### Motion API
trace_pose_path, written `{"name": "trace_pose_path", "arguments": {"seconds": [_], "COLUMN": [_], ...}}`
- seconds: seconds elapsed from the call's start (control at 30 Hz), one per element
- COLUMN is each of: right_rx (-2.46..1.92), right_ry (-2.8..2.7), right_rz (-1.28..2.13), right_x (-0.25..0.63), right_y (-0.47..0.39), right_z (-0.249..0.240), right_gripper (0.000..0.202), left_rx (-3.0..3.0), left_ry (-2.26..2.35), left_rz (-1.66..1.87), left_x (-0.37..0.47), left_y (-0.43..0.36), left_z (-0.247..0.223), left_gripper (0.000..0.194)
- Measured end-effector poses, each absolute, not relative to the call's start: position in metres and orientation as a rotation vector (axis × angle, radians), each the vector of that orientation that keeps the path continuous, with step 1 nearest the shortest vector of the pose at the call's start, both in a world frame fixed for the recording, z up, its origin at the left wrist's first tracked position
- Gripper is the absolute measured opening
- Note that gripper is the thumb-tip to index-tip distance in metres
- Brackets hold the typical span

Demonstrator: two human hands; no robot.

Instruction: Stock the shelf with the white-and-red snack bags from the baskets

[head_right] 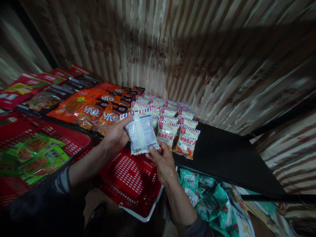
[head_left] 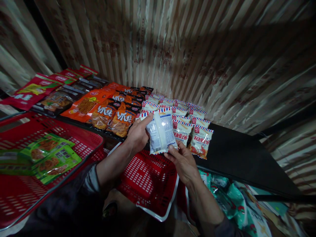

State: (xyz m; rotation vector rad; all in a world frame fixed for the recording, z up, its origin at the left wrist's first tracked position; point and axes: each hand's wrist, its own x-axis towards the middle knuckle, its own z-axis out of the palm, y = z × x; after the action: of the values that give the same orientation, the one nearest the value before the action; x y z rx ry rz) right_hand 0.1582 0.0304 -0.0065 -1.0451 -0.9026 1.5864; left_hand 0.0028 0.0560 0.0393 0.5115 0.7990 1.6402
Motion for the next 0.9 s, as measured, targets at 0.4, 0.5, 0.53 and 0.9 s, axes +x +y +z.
{"name": "trace_pose_path", "arguments": {"seconds": [0.4,0.5,0.53,0.9], "right_rx": [-1.056,-1.049,-1.047,-1.075], "right_ry": [-0.97,-0.976,-0.97,-0.972], "right_rz": [1.447,1.425,1.423,1.414], "right_x": [0.159,0.158,0.158,0.156], "right_y": [0.032,0.033,0.033,0.03], "right_z": [-0.017,-0.019,-0.02,-0.021], "right_gripper": [0.041,0.043,0.042,0.026], "left_rx": [0.822,0.923,0.946,1.007], "left_ry": [0.901,0.958,0.972,1.102], "left_rz": [1.472,1.382,1.364,1.383], "left_x": [-0.027,-0.041,-0.045,-0.051], "left_y": [0.062,0.062,0.062,0.061], "left_z": [0.042,0.045,0.045,0.044], "left_gripper": [0.023,0.018,0.017,0.019]}}
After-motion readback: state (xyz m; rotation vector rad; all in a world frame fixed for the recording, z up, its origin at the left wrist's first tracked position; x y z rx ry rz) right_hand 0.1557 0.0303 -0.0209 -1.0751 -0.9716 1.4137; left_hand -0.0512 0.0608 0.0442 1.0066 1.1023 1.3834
